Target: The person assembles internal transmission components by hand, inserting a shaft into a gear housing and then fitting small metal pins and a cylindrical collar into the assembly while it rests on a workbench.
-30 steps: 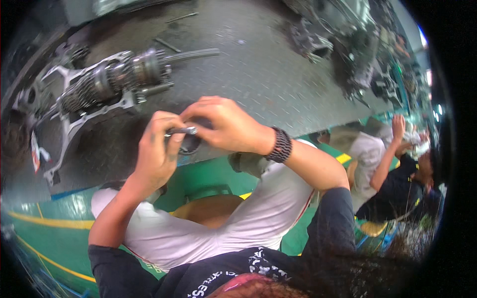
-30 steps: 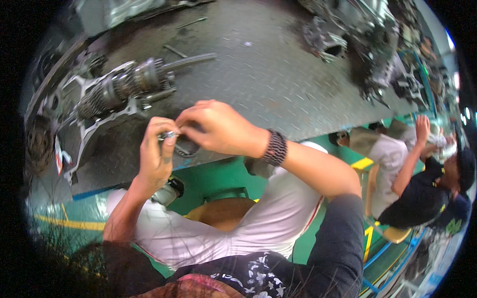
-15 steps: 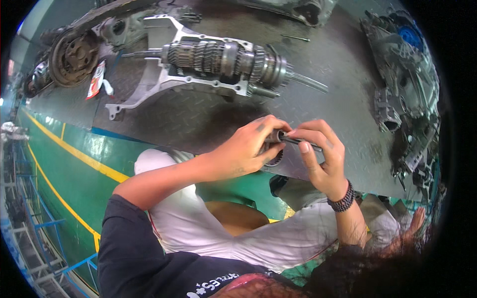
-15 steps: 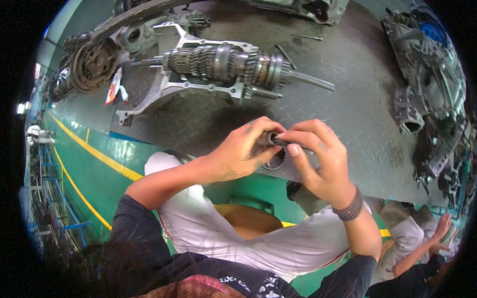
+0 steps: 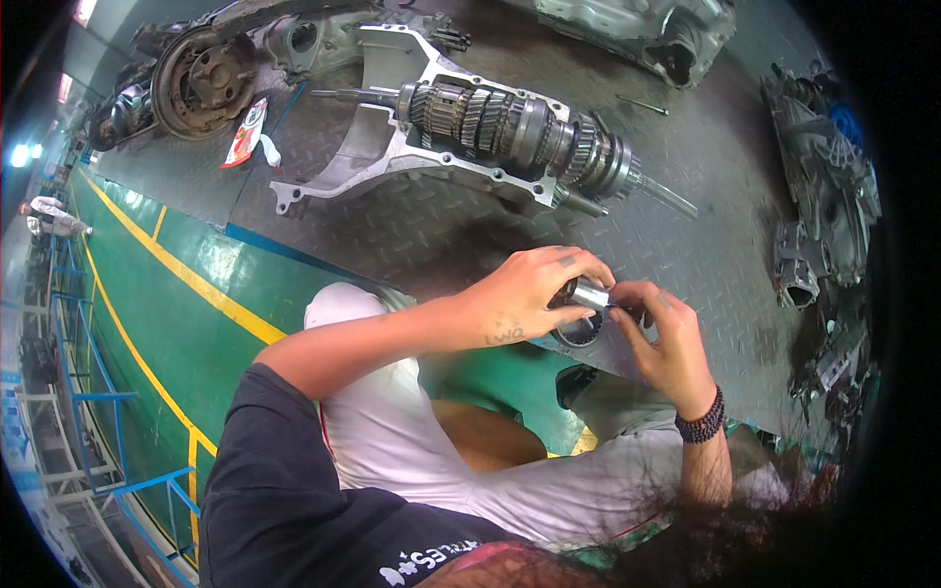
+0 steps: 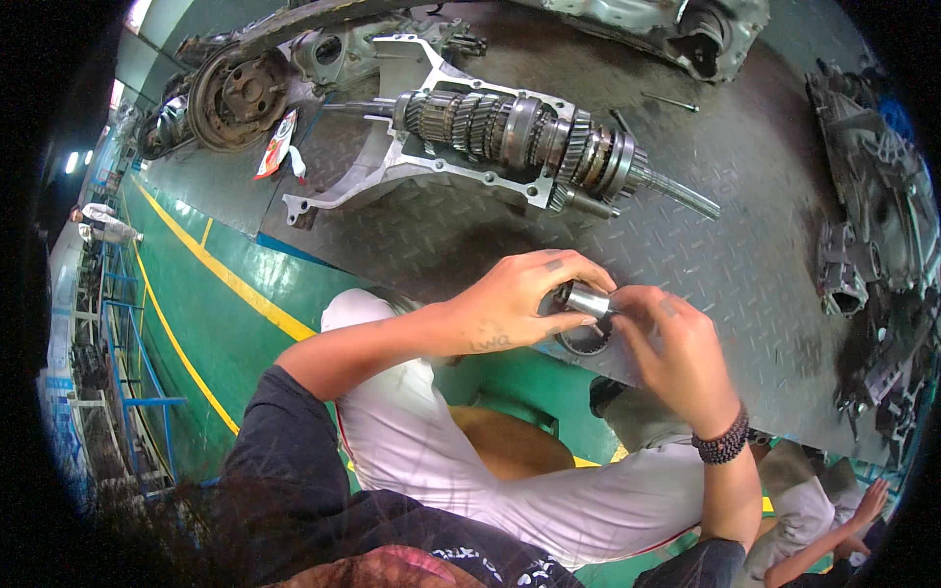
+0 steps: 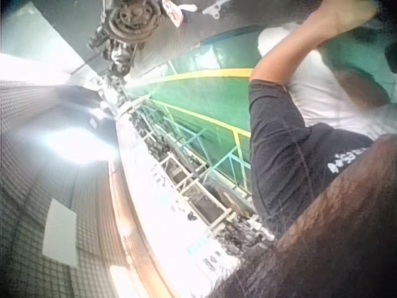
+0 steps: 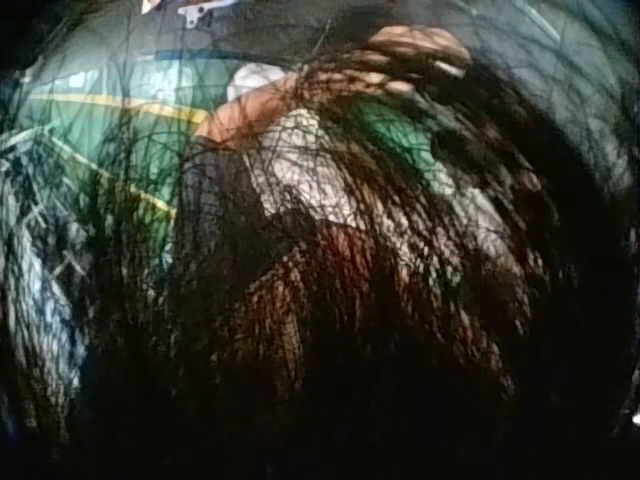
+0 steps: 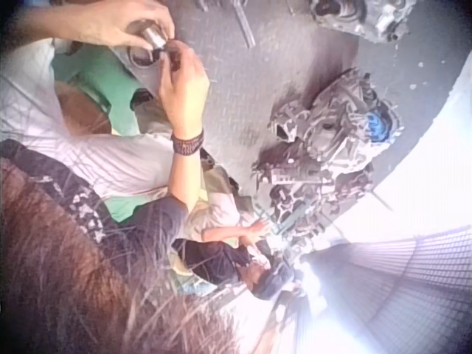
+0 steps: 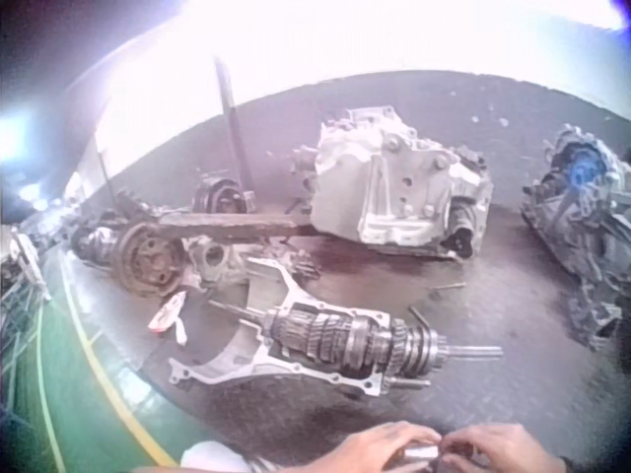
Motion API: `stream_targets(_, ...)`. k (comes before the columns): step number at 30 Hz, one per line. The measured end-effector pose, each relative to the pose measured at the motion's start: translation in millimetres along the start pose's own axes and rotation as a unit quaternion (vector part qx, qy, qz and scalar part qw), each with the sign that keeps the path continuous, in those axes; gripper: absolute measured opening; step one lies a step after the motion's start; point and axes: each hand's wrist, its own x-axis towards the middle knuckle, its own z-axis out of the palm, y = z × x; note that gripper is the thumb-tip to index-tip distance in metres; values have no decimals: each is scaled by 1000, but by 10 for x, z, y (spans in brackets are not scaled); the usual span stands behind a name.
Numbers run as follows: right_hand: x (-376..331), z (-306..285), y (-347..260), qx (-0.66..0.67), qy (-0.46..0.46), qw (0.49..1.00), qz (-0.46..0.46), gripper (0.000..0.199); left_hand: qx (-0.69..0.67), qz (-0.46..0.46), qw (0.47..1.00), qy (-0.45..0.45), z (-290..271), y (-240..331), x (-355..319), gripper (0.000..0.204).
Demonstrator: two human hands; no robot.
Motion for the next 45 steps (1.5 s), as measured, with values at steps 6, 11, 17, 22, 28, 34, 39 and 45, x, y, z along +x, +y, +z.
stream_targets(6,23,127,44,28,-19,999,17,31,-42,-23,999,18,-113,39,-14,35)
stream_targets(11,33,244,63,73,-24,997,31,21,-50,17,999,5,-100,32,-4,36)
stream_targets(17,-29,408,22,297,69,944,124,27,-106,82,990,36,-57,38,54,39)
stream_targets(22,-30,488,293,133,25,988,72,36,-82,77,993,41,28,-4,-12,35)
stream_targets(28,-32,563,327,134,34,989,43,45,-36,96,993,65,0,-33,-14,31)
stream_targets(34,-92,476,224,165,23,978,126,52,-34,47,995,77,120,-65,-18,29)
stream_targets(39,-18,412,154,101,13,992,68,41,-49,4,997,61,48,-20,-27,32)
stream_targets(45,63,423,79,110,37,993,2,28,-76,-107,990,41,-43,80,-91,28)
